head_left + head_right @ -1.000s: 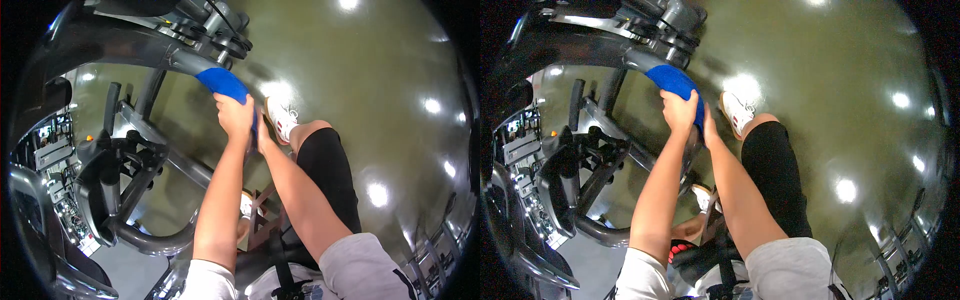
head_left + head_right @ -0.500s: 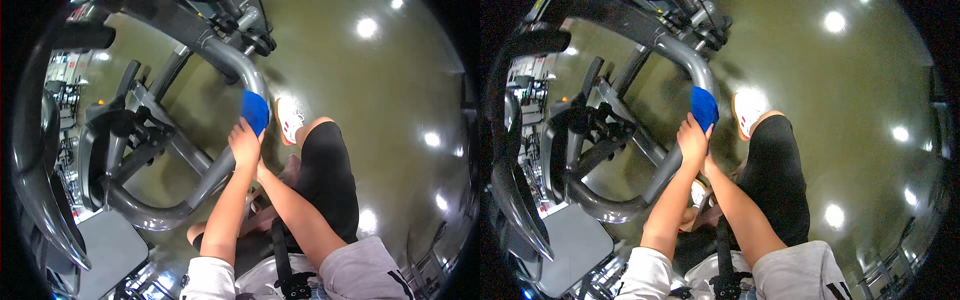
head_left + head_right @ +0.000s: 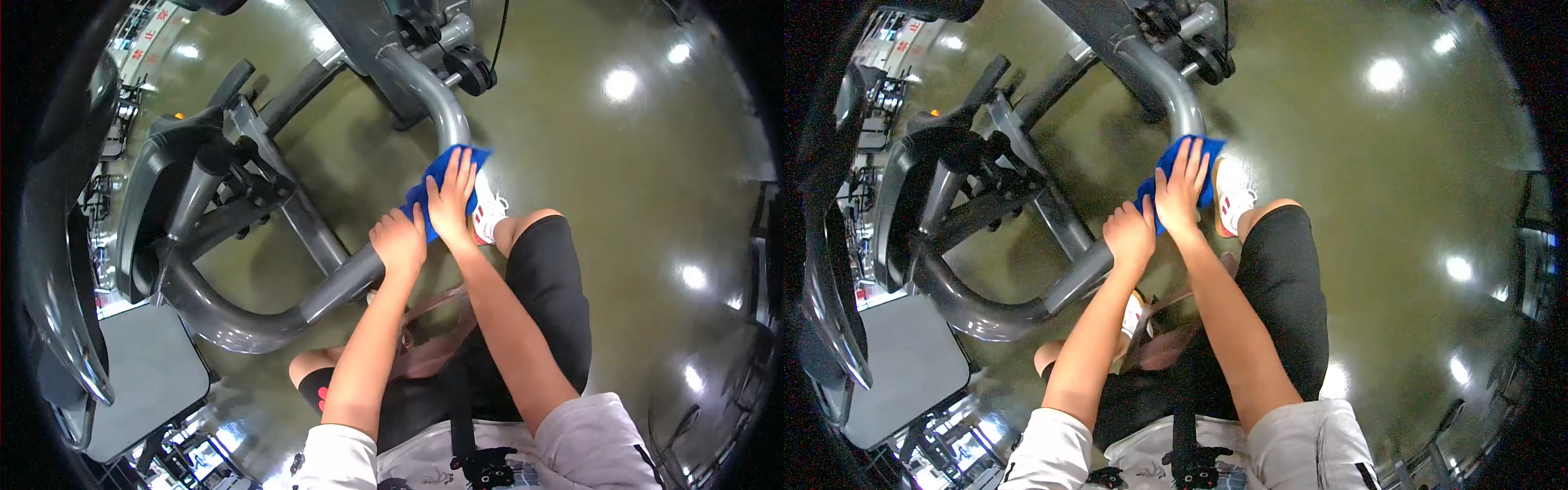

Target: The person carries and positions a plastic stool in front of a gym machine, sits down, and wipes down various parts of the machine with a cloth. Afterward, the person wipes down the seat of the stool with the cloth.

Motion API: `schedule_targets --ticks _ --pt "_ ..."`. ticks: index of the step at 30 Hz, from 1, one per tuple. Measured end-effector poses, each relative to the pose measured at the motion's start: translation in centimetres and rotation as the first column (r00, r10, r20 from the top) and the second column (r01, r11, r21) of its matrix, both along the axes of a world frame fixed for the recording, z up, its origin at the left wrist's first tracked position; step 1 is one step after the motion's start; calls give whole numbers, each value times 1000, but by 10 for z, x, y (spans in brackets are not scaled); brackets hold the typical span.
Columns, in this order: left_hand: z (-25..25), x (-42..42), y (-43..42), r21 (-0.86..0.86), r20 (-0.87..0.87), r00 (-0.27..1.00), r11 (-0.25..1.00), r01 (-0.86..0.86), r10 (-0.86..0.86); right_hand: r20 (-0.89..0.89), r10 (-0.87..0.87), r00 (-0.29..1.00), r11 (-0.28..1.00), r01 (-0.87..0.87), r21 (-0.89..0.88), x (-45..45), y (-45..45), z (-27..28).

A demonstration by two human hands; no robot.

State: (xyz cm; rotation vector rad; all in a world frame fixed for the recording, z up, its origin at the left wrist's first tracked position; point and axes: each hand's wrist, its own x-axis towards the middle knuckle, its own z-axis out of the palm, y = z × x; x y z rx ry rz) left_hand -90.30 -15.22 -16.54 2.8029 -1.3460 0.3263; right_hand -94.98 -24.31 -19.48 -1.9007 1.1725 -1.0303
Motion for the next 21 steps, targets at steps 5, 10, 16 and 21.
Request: schedule_targets --ticks 5,10,16,21 --pt "-15 2 -36 48 -231 973 999 -17 28 -317 27 948 991 -66 -114 5 -37 22" --pt "23 -18 -96 162 -591 732 938 -305 340 -321 88 943 965 -161 -207 17 -90 13" --pt "-42 43 -144 205 -844 434 937 -284 316 -396 135 908 957 -223 -184 56 -142 1" --pt "-35 58 -163 183 -976 -192 861 -474 102 -541 72 838 950 -222 -218 88 -163 -1"
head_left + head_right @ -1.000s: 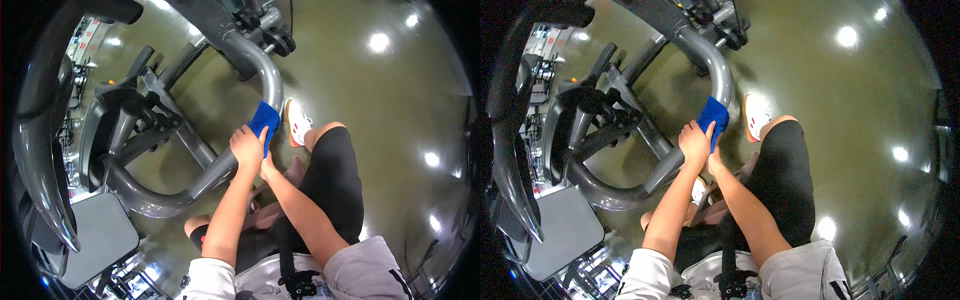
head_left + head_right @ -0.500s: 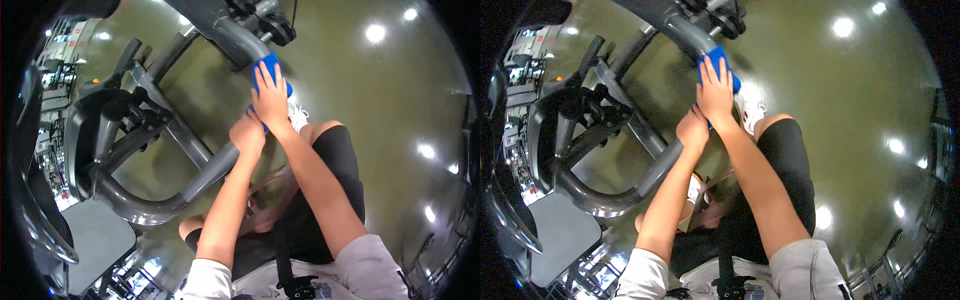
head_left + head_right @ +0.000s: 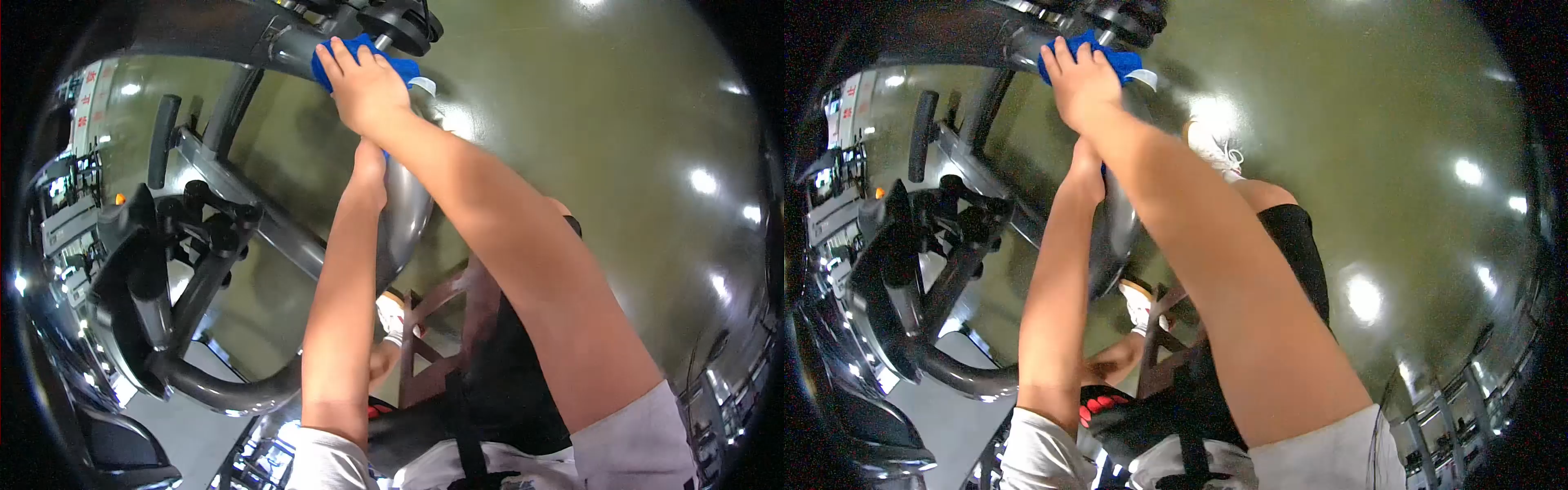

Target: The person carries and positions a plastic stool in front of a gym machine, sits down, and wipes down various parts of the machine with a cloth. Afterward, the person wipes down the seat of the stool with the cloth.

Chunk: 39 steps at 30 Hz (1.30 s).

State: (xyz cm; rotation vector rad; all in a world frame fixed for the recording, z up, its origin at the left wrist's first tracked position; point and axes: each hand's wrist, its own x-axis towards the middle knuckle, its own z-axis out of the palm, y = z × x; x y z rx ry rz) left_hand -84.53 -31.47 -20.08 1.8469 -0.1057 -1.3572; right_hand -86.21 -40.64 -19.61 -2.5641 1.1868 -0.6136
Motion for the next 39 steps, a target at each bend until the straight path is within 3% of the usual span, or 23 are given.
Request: schedule_targets --ticks 2,3,5,9,13,15,17,18,19,20,22,23,24,26,27,28,29,31,33,35,39 --pt "3 6 -6 -44 -241 969 997 -68 56 -76 -46 996 997 41 -66 11 -3 4" --pt "-2 8 -8 -45 -235 971 998 -52 40 -78 -69 995 994 61 -94 18 -6 2" --pt "-14 11 -13 -254 -343 939 959 -125 32 -62 -116 991 979 104 -174 30 -11 -3" --pt "-22 26 -24 -347 -300 954 934 -85 -25 -88 -177 980 964 154 -216 47 -16 -5" --pt "-24 46 -35 -470 -256 964 881 -55 -77 -19 -198 980 971 193 -141 62 -28 -4" --pt "-22 60 -40 -531 -226 970 846 -42 -93 -3 -187 982 981 186 62 68 -34 1" --pt "-18 78 -47 -592 -187 976 806 -23 -109 0 -219 976 971 217 102 75 -42 6" --pt "-16 87 -50 -618 -167 979 786 -11 -117 12 -193 981 954 185 235 75 -46 10" --pt "-13 96 -54 -617 -158 979 787 2 -127 30 -172 985 919 150 364 76 -50 13" --pt "-9 106 -58 -566 -84 990 823 45 -112 40 -181 983 917 154 368 76 -57 17" --pt "-10 132 -67 -508 -2 994 857 90 -106 69 -151 986 749 69 659 75 -73 21" --pt "-16 145 -75 -473 -71 997 881 -4 -34 73 -158 985 745 71 663 75 -80 21" --pt "-20 154 -78 -432 -135 990 896 -98 43 40 -121 992 653 49 756 76 -90 19" --pt "4 139 -91 -400 -128 992 915 -55 4 47 -87 995 495 2 869 74 -99 13" --pt "14 132 -95 -383 -159 987 922 -59 -3 47 -89 995 493 3 870 76 -101 7" --pt "21 120 -97 -272 -41 999 962 10 -22 62 -109 992 491 0 871 78 -102 0" --pt "22 116 -95 -276 -46 999 961 6 -20 74 -128 989 493 -1 870 80 -103 -7" --pt "17 111 -91 -177 -140 989 984 19 -44 58 -147 987 525 28 851 64 -93 10" --pt "10 105 -84 -197 -170 982 979 52 -87 -20 -76 997 587 61 807 54 -89 18" --pt "21 76 -74 -117 -377 914 971 -209 152 -14 -57 998 630 47 775 42 -81 21" --pt "-22 85 -55 -247 -559 828 945 -216 43 86 -150 985 670 37 741 26 -53 24"
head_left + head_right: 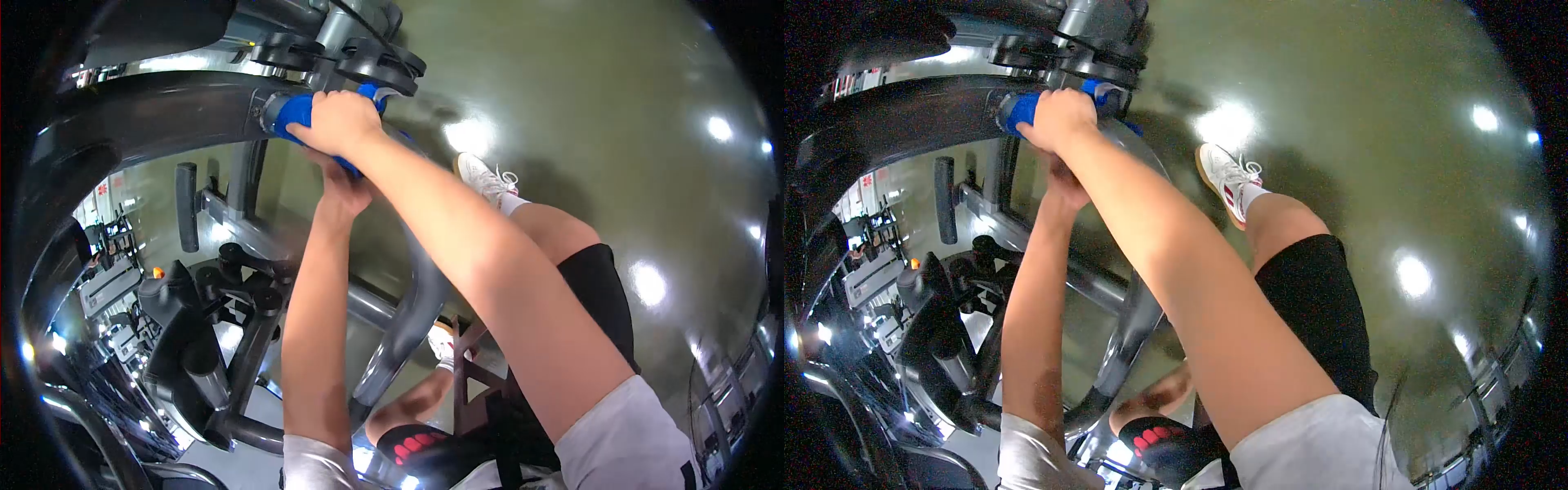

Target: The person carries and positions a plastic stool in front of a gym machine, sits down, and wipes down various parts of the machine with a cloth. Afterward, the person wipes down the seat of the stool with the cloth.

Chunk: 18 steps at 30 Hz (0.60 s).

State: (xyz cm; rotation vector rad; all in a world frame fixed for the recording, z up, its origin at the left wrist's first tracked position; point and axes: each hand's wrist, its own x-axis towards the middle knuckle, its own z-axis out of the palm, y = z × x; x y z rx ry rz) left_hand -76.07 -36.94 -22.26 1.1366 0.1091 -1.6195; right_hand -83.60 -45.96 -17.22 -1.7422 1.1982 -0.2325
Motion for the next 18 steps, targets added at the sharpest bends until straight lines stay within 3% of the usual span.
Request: schedule_targets --ticks 1,2,4,6,8,9,11,12,13,14,15,16,18 --pt "8 -10 1 99 93 990 990 99 -108 5 -32 999 982 33 -186 -2 9 -5" --pt "10 -15 5 98 94 989 990 101 -110 15 -62 998 930 63 -363 -4 17 -9" --pt "5 -19 15 113 364 884 956 271 -293 -12 -77 997 927 67 -369 -11 35 -3" --pt "11 -23 17 84 390 861 943 321 -327 -5 -299 954 774 239 -586 -8 53 -17" --pt "33 -41 18 68 564 806 983 171 -179 73 -351 933 725 321 -609 -16 60 -22" --pt "32 -42 15 69 568 803 982 174 -182 93 -372 923 792 369 -487 -29 66 -18" --pt "21 -39 9 246 914 291 956 161 -285 62 -416 907 880 419 -223 -57 74 -4" --pt "13 -32 8 244 913 293 956 163 -283 60 -417 907 880 419 -225 -61 74 -3" --pt "7 -24 8 291 956 -77 938 188 -282 55 -402 914 896 405 -180 -65 74 -5" --pt "-1 -17 8 343 868 -438 919 193 -232 52 -389 920 910 393 -132 -67 73 -6" --pt "24 -25 2 386 864 -447 874 296 -230 150 -452 880 882 465 -74 -65 71 -14" --pt "29 -28 -10 331 842 -525 887 323 -123 151 -454 878 881 468 -67 -67 63 -19" --pt "50 -24 -26 560 674 -719 751 351 -166 103 -403 909 880 355 315 -76 49 -28"
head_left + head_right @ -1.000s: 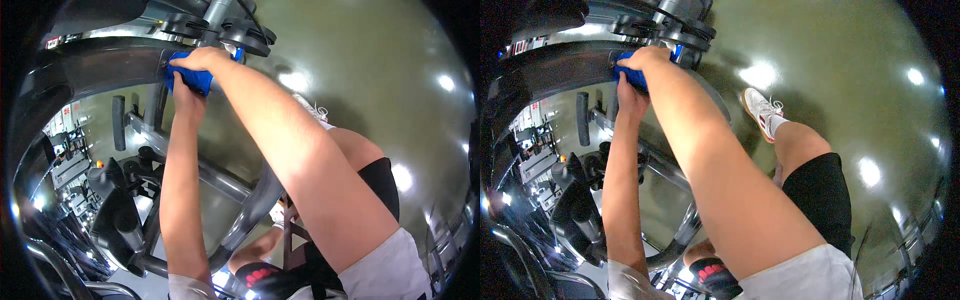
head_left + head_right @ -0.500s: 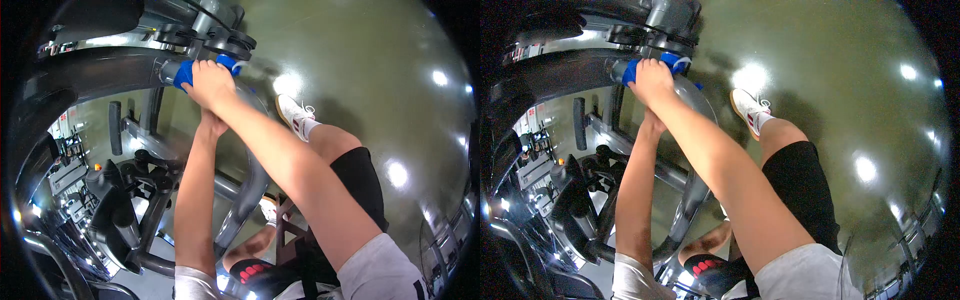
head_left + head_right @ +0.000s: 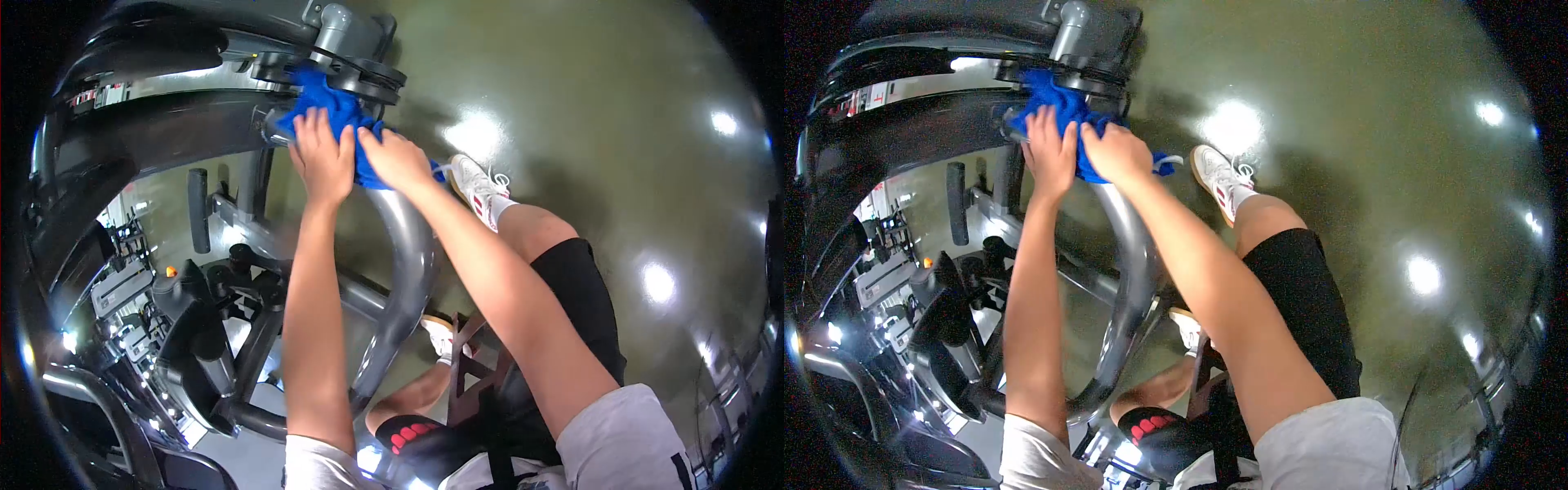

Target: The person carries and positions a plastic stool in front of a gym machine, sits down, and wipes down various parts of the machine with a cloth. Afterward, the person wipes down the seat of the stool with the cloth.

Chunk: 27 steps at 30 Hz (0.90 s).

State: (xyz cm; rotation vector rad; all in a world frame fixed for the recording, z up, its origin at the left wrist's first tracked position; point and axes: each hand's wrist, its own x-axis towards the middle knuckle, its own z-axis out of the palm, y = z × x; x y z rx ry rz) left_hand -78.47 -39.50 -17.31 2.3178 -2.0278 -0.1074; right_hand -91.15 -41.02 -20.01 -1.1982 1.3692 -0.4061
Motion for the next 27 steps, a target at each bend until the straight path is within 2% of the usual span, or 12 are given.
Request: schedule_targets --ticks 2,5,9,13,16,20,22,23,24,25,26,27 --pt "6 -6 -19 138 127 991 990 29 -47 185 -33 982 991 8 131 13 -7 -44" --pt "10 -34 -48 377 317 948 920 -108 -18 511 -24 859 952 -135 273 9 -10 -77" --pt "-7 -42 -67 375 383 923 905 -198 43 545 -268 795 868 -47 495 10 -7 -85" --pt "-11 -34 -70 362 371 929 918 -160 16 483 -281 829 850 -18 526 2 -11 -67" --pt "-8 -38 -70 296 341 934 931 -215 107 98 -251 963 953 227 201 20 -15 -91" --pt "-1 -45 -62 100 231 940 955 -281 252 -24 -407 913 903 406 138 11 -13 -65" --pt "-2 -43 -58 27 240 936 962 -271 257 184 -564 805 825 556 96 10 -15 -63" --pt "-3 -41 -54 -48 200 941 962 -270 274 242 -629 739 774 570 275 14 -20 -62" --pt "-4 -41 -51 -120 158 945 955 -270 287 246 -632 735 773 573 272 17 -25 -57" --pt "-5 -39 -47 -120 -11 927 920 -373 374 326 -742 586 665 579 472 22 -30 -53" --pt "-7 -38 -41 -120 -8 927 920 -373 374 356 -837 415 540 525 658 27 -32 -49" --pt "-11 -37 -33 -226 -103 946 919 -322 306 448 -837 315 546 534 645 35 -34 -51"
